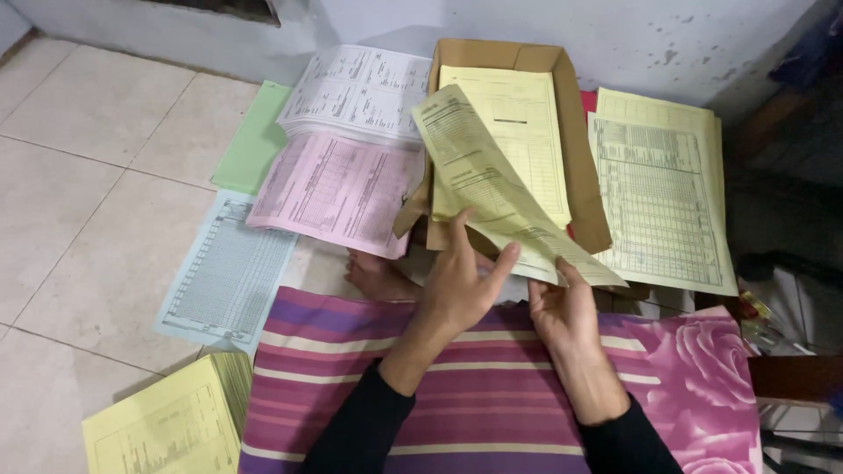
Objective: Sorting and organizing printed yellow and white forms into a cardboard box
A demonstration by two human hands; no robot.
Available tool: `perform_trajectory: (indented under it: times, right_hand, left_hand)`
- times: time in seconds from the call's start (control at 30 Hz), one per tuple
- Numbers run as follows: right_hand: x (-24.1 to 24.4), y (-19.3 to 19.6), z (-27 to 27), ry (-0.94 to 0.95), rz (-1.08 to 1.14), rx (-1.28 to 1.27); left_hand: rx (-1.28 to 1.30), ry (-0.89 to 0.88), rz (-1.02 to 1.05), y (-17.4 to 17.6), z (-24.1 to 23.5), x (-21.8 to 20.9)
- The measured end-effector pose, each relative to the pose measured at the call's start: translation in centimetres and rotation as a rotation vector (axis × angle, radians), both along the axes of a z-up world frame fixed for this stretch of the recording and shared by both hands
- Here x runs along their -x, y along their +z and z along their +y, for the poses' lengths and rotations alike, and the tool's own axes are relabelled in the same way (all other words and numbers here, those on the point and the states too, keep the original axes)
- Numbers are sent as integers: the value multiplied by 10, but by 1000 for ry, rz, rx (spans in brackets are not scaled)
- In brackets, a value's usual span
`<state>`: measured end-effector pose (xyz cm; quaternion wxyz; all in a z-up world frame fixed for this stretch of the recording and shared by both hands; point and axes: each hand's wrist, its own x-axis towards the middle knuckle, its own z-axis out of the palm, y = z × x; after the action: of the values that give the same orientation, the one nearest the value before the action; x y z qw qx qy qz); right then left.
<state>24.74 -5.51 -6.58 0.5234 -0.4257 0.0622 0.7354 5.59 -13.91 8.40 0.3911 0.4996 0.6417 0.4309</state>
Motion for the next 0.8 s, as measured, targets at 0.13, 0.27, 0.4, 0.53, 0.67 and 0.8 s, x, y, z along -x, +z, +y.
perform_trajectory:
  times: [0.13, 0.27, 0.4, 0.53, 0.67, 0.8]
  right_hand:
    - [24, 33, -20, 51, 17, -9]
    - [33, 40, -35, 132, -150, -62]
    - [53, 68, -52, 208, -373, -149]
    - [54, 59, -50, 214, -490, -191]
    - [48, 65, -39, 114, -803, -416]
    - [25, 32, -16, 19, -1167, -689]
  left_hand:
    - [-129, 56, -31, -63, 24, 0]
    - [-354, 88, 70, -87, 33, 7]
    - [-327, 135, 81, -81, 33, 17]
    - [-332, 174, 100, -85, 35, 25]
    - [-296, 197, 108, -88, 39, 31]
    - [-300, 221, 130, -94, 40, 35]
